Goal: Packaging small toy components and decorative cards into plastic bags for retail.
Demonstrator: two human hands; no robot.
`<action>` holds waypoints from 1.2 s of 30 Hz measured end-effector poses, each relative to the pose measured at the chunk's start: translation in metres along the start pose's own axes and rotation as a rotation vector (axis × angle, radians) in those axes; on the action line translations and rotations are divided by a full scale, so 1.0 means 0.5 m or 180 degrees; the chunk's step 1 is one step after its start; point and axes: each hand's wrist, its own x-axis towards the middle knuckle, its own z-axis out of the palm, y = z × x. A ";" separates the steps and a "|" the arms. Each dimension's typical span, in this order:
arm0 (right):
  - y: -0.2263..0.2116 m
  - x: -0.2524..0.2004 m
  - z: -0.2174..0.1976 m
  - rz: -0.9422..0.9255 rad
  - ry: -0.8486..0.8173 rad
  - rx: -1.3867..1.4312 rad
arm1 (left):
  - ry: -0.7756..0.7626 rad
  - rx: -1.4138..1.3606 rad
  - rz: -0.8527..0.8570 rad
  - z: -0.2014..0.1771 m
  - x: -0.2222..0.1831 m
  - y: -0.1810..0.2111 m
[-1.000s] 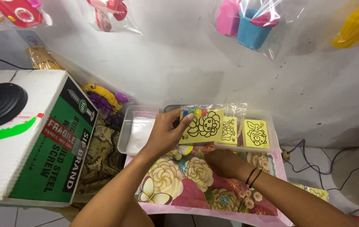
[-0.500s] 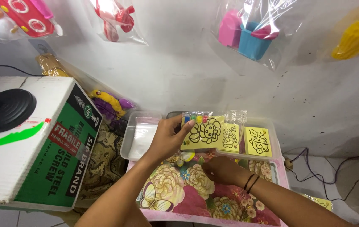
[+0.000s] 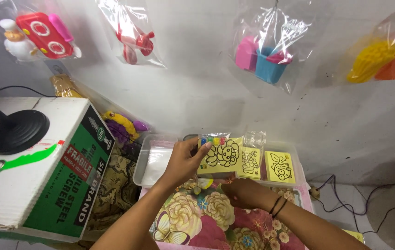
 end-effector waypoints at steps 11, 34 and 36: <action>0.013 -0.101 -0.181 0.0957 0.1142 0.0973 | 0.0152 -0.0764 -0.0122 0.006 0.004 -0.041; 0.003 -0.242 -0.310 -0.0101 0.3345 0.3354 | 0.0294 -0.1932 -0.0462 0.046 -0.017 0.053; 0.010 -0.244 -0.299 -0.0167 0.3409 0.3416 | 0.0296 -0.1870 -0.0615 0.045 -0.020 0.046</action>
